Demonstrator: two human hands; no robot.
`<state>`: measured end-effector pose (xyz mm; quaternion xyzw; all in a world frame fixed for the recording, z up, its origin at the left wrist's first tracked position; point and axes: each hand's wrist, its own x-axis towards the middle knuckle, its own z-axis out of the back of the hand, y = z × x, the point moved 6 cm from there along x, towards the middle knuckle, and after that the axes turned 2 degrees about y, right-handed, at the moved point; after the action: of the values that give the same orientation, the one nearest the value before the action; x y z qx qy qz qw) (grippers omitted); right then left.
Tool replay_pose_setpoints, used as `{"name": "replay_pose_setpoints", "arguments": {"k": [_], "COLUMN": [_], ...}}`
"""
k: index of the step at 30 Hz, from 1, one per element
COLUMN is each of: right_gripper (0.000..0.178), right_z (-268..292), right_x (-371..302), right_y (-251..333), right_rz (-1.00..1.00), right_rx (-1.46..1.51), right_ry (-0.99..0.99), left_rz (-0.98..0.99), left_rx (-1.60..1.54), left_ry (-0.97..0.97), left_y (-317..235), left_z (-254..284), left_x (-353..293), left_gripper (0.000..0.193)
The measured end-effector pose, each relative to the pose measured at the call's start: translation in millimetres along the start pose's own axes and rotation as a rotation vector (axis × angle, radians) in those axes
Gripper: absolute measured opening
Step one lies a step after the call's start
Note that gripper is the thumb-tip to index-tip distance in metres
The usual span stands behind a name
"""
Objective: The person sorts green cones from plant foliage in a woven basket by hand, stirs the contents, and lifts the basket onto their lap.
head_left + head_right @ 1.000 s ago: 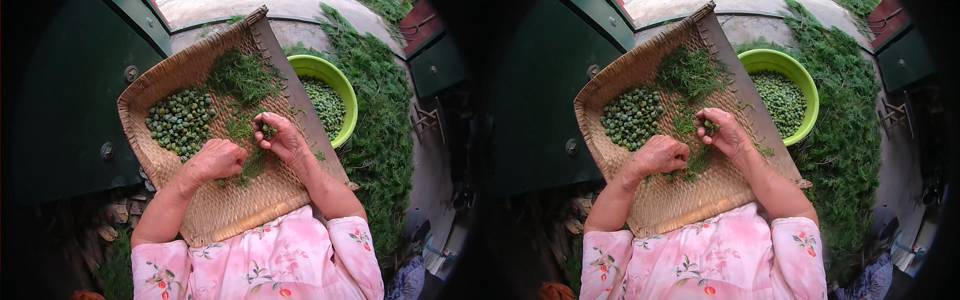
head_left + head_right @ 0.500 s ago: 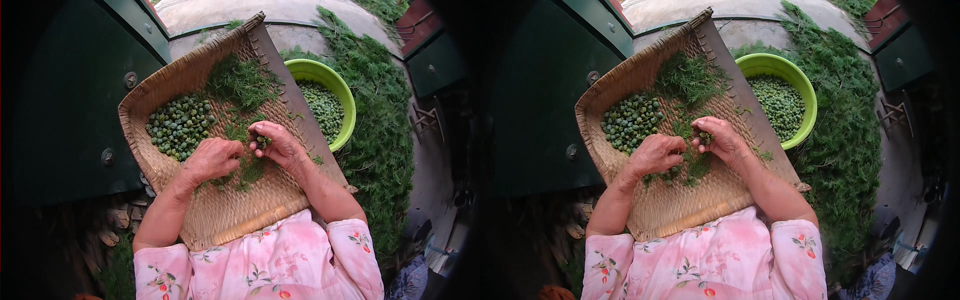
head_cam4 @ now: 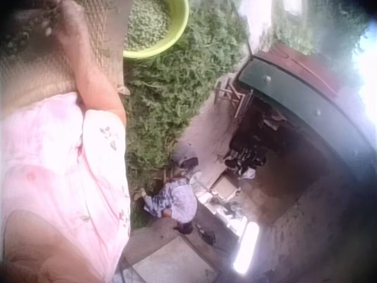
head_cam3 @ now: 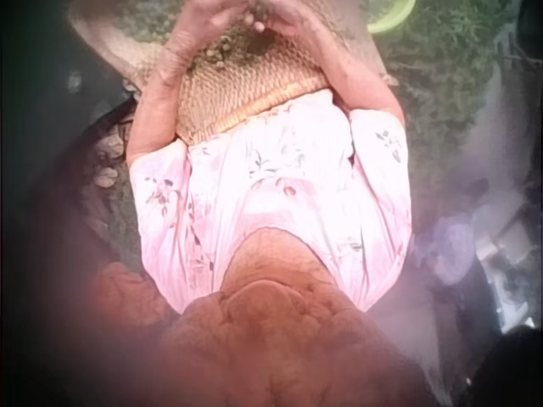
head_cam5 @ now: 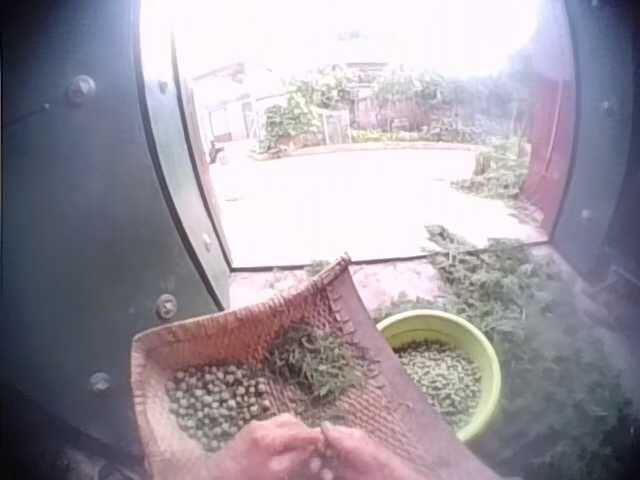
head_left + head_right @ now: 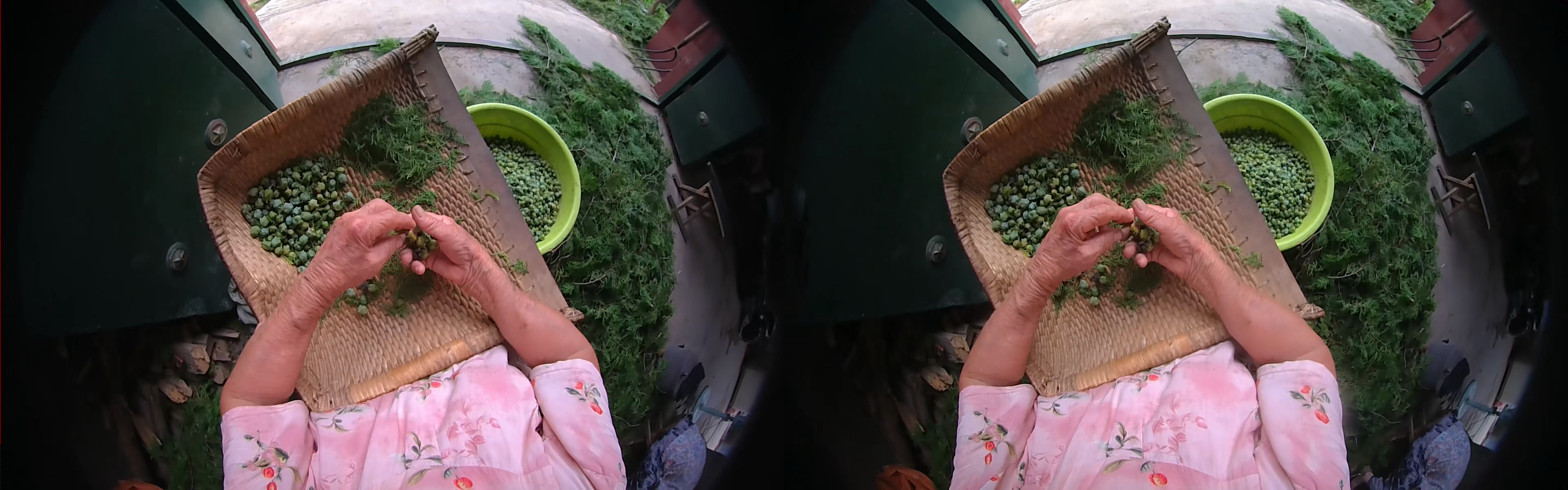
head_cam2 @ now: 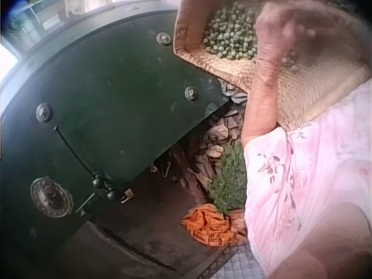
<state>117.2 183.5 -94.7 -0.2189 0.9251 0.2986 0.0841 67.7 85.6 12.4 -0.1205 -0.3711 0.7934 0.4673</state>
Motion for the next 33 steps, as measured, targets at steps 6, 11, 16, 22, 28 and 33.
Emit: {"name": "replay_pose_setpoints", "arguments": {"k": [6, 11, 16, 22, 28, 33], "right_gripper": [0.025, 0.023, 0.022, 0.019, 0.017, 0.017], "right_z": [10.3, 15.9, 20.6, 20.5, 15.6, 7.9], "right_x": [-3.7, -8.3, -6.1, -6.7, -6.3, -4.7], "right_y": [15.0, 28.4, 22.7, 22.1, 16.0, 4.1], "right_rz": [0.085, 0.145, 0.122, 0.115, 0.086, 0.002], "right_rx": [0.042, 0.033, 0.054, 0.043, -0.043, -0.060], "right_ry": [-0.139, -0.201, -0.205, -0.206, -0.158, -0.116], "left_rz": [0.227, 0.230, 0.132, 0.124, 0.376, 0.575], "left_rx": [0.081, 0.310, 0.329, 0.382, -0.324, -0.643], "left_ry": [0.346, 0.707, 0.765, 0.752, 0.298, 0.150], "left_y": [15.0, 12.2, 8.2, 11.1, 26.5, 29.3], "left_z": [-8.8, -41.5, -65.5, -67.2, -11.3, -4.0], "left_x": [-10.2, -24.1, -30.6, -31.1, -11.4, -10.1], "left_gripper": [0.014, 0.018, 0.017, 0.012, 0.020, 0.021]}}
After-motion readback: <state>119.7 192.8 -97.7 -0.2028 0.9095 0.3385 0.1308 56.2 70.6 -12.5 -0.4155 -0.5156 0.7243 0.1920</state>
